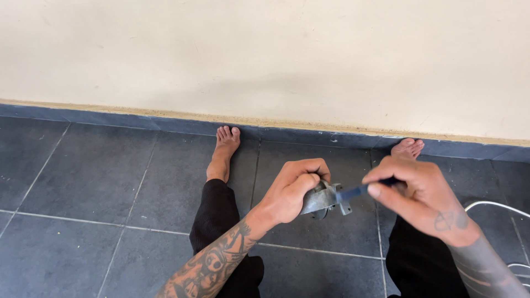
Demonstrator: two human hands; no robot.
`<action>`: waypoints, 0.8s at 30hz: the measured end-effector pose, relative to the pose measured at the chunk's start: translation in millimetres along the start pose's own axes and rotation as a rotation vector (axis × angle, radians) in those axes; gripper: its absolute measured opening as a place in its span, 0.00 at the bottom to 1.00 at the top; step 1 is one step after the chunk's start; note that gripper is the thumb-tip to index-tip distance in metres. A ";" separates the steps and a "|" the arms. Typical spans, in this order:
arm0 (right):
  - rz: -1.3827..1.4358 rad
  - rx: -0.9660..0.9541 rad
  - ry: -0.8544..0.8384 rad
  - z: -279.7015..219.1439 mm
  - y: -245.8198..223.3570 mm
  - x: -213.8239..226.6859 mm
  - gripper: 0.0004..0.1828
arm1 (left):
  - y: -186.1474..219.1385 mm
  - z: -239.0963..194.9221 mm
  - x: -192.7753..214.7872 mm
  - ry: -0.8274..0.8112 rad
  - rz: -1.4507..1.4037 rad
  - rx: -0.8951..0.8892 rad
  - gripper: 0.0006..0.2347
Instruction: The person sits on the floor and cleans a carburetor using a blue brush. They hold the carburetor in their left hand and scrub its exterior and interior surfaces with the brush in their right hand, rotating the object to access different areas.
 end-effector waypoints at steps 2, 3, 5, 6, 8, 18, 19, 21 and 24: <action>-0.007 0.061 -0.115 -2.7 -9.3 -2.2 0.06 | -3.1 -0.4 1.9 0.015 -0.004 -0.041 0.13; -0.006 0.061 -0.120 -1.5 -3.0 -3.0 0.06 | -2.1 -0.8 2.2 0.019 -0.006 -0.039 0.13; -0.114 0.128 -0.024 0.9 8.4 -2.9 0.10 | 0.7 -0.3 3.0 0.046 -0.016 0.028 0.12; -0.112 0.128 -0.027 -0.6 10.8 -2.8 0.10 | -0.3 -1.3 2.7 0.048 -0.016 0.030 0.12; -0.137 0.221 -0.062 -1.0 14.6 -1.6 0.09 | -0.4 -0.5 3.2 0.054 0.011 0.006 0.12; -0.111 0.150 -0.126 -2.8 -0.5 1.3 0.06 | -8.1 -1.0 6.9 0.029 -0.135 -0.031 0.11; -0.124 0.176 -0.108 -3.4 8.2 1.0 0.07 | -6.8 -1.5 7.7 0.024 -0.113 -0.021 0.11; -0.143 0.193 -0.083 -6.2 14.2 2.8 0.08 | -8.4 -0.4 5.3 0.005 -0.097 -0.014 0.11; -0.116 0.161 -0.028 -3.5 -2.1 3.8 0.10 | -10.2 -0.7 5.7 0.017 -0.159 -0.007 0.11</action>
Point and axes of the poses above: each hand's wrist, its own z-axis towards the middle knuckle, its own x-axis out of the back of the hand, y = z × x, the point moved 1 cm from there along z, towards the middle knuckle, and after that the axes turned 2 degrees about -z, right-handed, at the moved point
